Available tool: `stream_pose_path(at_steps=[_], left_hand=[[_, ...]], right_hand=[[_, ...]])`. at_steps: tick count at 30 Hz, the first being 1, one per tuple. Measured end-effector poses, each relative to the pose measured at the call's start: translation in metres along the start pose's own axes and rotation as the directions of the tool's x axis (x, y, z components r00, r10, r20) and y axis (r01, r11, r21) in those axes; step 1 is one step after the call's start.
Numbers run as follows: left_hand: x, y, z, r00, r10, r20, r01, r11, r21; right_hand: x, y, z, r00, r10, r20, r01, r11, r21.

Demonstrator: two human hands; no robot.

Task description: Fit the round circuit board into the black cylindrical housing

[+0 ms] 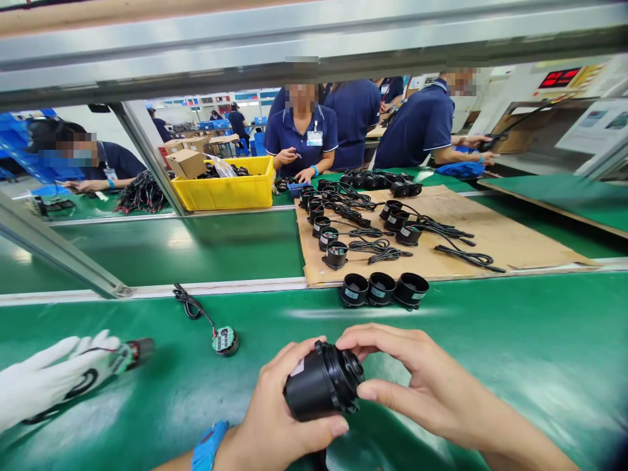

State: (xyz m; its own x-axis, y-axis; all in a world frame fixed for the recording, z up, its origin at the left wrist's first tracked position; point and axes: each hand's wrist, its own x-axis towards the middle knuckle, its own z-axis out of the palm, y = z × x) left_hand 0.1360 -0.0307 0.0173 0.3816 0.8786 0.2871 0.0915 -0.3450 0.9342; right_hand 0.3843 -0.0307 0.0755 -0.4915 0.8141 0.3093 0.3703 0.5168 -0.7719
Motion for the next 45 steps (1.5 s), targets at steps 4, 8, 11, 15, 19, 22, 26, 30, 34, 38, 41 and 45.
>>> stream_pose_path(at_steps=[4,8,11,15,19,22,26,30,34,38,41,45], left_hand=[[0.001,0.000,-0.004,0.998,0.050,0.028,-0.053,0.995,0.087],[0.002,0.004,-0.009,0.996,0.057,0.072,-0.070,0.979,0.191],[0.005,0.007,-0.012,0.996,0.043,0.083,-0.057,0.983,0.175],[0.008,0.010,-0.017,0.993,0.032,0.111,-0.049,0.988,0.149],[0.009,0.010,-0.021,0.986,0.055,0.160,-0.082,0.983,0.167],[0.009,0.010,-0.024,0.985,0.063,0.158,-0.093,0.977,0.194],[0.009,0.010,-0.024,0.985,0.074,0.158,-0.105,0.975,0.197],[0.009,0.011,-0.023,0.987,0.094,0.133,-0.121,0.970,0.210],[0.008,0.010,-0.021,0.987,0.106,0.123,-0.128,0.974,0.189],[0.005,0.001,-0.015,0.996,0.085,-0.003,-0.085,0.996,0.028],[0.005,-0.006,-0.011,0.996,-0.008,-0.085,-0.008,0.981,-0.192],[0.009,-0.008,-0.010,0.987,-0.079,-0.140,0.028,0.942,-0.333]], right_hand=[[0.003,0.006,0.002,0.999,0.040,-0.011,-0.038,0.988,0.147],[0.008,0.013,0.007,0.999,0.008,-0.041,0.004,0.960,0.280],[0.010,0.012,0.008,0.997,0.026,-0.071,-0.005,0.961,0.276],[0.009,0.008,0.008,0.996,0.024,-0.091,-0.003,0.973,0.229],[0.008,0.009,0.011,0.995,0.005,-0.102,0.020,0.970,0.242],[0.010,0.009,0.012,0.994,0.044,-0.102,-0.017,0.967,0.255],[0.010,0.006,0.012,0.994,0.032,-0.106,-0.004,0.966,0.258],[0.009,0.003,0.012,0.990,-0.016,-0.139,0.051,0.965,0.256],[0.011,0.002,0.013,0.991,-0.002,-0.131,0.034,0.968,0.248],[0.013,0.008,0.024,0.969,0.053,-0.240,0.026,0.949,0.313],[0.008,0.015,0.032,0.953,0.092,-0.290,0.049,0.895,0.443],[0.000,0.020,0.036,0.900,0.093,-0.426,0.138,0.866,0.480]])
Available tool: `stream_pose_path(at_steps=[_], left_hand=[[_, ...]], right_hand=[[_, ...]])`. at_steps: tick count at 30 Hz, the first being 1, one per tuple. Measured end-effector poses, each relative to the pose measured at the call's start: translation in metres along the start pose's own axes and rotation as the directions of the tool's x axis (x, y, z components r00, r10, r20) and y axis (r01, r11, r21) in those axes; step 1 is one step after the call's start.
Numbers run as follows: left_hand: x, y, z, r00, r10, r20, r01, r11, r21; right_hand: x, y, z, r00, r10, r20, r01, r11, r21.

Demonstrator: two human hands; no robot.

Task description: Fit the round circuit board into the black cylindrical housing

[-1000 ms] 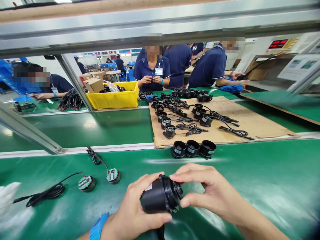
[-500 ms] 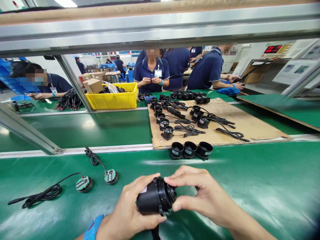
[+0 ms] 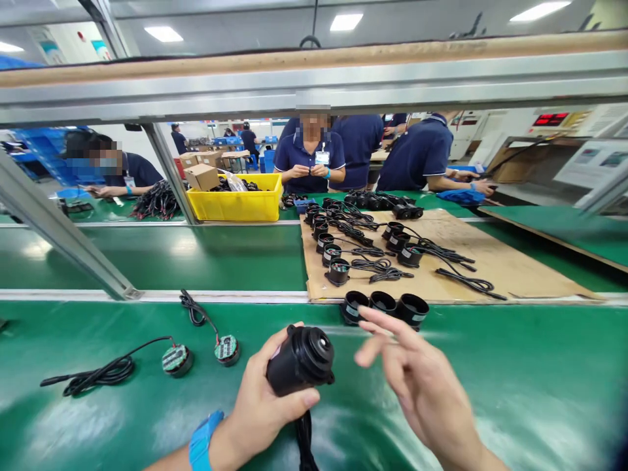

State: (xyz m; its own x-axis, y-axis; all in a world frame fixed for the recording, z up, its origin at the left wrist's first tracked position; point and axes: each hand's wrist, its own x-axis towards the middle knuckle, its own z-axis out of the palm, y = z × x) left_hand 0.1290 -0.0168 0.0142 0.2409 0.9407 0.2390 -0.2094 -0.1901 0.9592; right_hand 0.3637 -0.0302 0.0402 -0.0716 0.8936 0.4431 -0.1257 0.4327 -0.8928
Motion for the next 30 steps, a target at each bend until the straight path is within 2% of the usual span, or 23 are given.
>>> stream_pose_path(at_steps=[2,5,9,12,15,17,20,22,24,26,30], left_hand=[[0.002,0.001,0.000,1.000,-0.003,-0.014,0.003,1.000,-0.016],[0.001,0.001,0.001,1.000,0.000,0.003,0.000,1.000,-0.023],[-0.001,-0.002,-0.001,1.000,-0.001,-0.002,0.001,1.000,-0.004],[-0.002,-0.006,-0.003,1.000,-0.014,-0.004,0.014,1.000,0.008],[-0.004,-0.011,-0.003,0.999,-0.033,0.009,0.033,0.999,0.026],[-0.005,-0.012,-0.004,0.999,-0.033,0.018,0.032,0.998,0.051],[-0.005,-0.009,-0.004,0.999,-0.013,0.052,0.004,0.985,0.173],[-0.003,-0.004,-0.004,0.994,0.025,0.105,-0.059,0.942,0.329],[0.000,0.000,-0.004,0.981,0.072,0.181,-0.150,0.873,0.464],[0.002,0.000,-0.004,0.972,0.088,0.216,-0.188,0.844,0.502],[0.002,-0.006,-0.005,0.985,0.083,0.154,-0.146,0.873,0.466]], right_hand=[[-0.001,-0.001,0.000,1.000,0.001,-0.013,-0.001,1.000,0.008],[0.000,-0.001,0.002,0.994,0.053,0.097,-0.050,0.998,-0.031],[-0.001,0.001,0.003,1.000,0.010,0.003,-0.010,1.000,0.000],[-0.005,0.000,0.005,0.999,0.018,0.049,-0.018,1.000,-0.001],[-0.005,-0.002,0.008,0.999,0.014,-0.040,-0.013,1.000,0.022],[-0.001,-0.002,0.010,0.998,0.052,-0.022,-0.053,0.998,-0.043],[0.007,-0.001,0.014,0.977,0.141,0.161,-0.120,0.984,-0.135],[0.011,0.001,0.018,0.962,0.172,0.212,-0.141,0.978,-0.151],[0.011,0.005,0.023,0.959,0.184,0.216,-0.146,0.973,-0.179],[0.008,0.010,0.027,0.958,0.188,0.217,-0.140,0.966,-0.219],[0.001,0.018,0.031,0.969,0.208,0.135,-0.167,0.950,-0.265]])
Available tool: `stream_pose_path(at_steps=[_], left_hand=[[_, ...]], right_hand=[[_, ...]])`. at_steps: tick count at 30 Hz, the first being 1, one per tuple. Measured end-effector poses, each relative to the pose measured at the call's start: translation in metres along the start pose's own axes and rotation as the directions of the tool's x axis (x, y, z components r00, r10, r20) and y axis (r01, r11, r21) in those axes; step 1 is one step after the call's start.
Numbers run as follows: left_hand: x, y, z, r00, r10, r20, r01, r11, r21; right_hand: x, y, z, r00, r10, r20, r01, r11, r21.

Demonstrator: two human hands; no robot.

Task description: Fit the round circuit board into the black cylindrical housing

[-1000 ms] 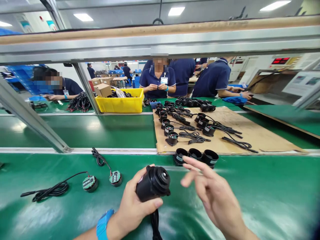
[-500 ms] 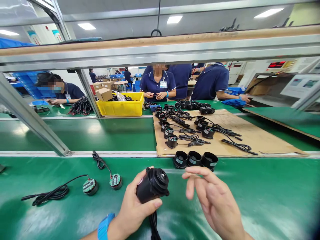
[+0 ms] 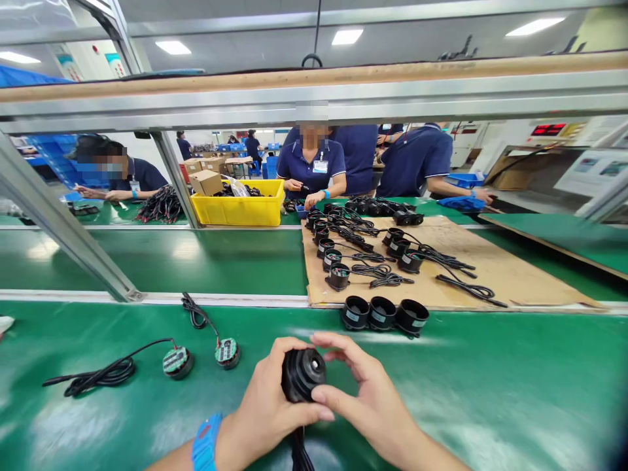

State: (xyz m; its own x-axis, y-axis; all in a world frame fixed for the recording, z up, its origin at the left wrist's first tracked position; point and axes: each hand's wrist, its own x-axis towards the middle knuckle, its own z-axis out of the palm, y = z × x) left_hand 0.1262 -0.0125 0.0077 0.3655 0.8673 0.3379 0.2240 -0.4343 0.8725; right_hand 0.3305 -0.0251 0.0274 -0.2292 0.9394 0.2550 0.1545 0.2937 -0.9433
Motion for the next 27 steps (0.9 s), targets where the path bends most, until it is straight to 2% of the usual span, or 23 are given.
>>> stream_pose_path(at_steps=[2,5,8,11,13,18,21,24,27], left_hand=[[0.000,-0.003,0.001,0.998,0.060,-0.026,-0.059,0.997,0.050],[0.002,-0.004,0.002,0.976,0.217,-0.029,-0.209,0.961,0.180],[0.004,-0.002,0.003,0.958,0.285,-0.032,-0.264,0.920,0.290],[0.006,0.000,0.003,0.952,0.304,-0.023,-0.280,0.901,0.331],[0.006,0.001,0.001,0.950,0.313,-0.004,-0.290,0.886,0.361],[0.006,0.005,-0.005,0.954,0.292,0.069,-0.290,0.839,0.460],[0.004,0.006,-0.007,0.948,0.313,0.058,-0.299,0.813,0.500],[0.003,0.008,-0.007,0.964,0.263,0.042,-0.248,0.829,0.501],[0.002,0.011,-0.007,0.977,0.201,0.077,-0.213,0.860,0.464]], right_hand=[[-0.002,0.001,0.000,1.000,0.014,-0.008,-0.014,1.000,0.003],[-0.001,-0.002,-0.004,1.000,-0.003,0.017,0.004,0.999,-0.048],[0.001,-0.003,-0.005,0.996,-0.091,0.008,0.091,0.982,-0.164],[0.002,-0.002,-0.003,0.988,-0.151,0.040,0.156,0.962,-0.225],[0.002,0.000,-0.001,0.991,-0.129,0.040,0.135,0.964,-0.228],[0.000,0.003,0.004,0.996,-0.090,-0.013,0.087,0.984,-0.155],[0.000,0.004,0.007,0.993,-0.114,-0.030,0.111,0.989,-0.093],[-0.001,0.004,0.008,0.987,-0.156,-0.041,0.153,0.986,-0.064],[-0.002,0.003,0.007,0.982,-0.183,-0.039,0.179,0.980,-0.085]])
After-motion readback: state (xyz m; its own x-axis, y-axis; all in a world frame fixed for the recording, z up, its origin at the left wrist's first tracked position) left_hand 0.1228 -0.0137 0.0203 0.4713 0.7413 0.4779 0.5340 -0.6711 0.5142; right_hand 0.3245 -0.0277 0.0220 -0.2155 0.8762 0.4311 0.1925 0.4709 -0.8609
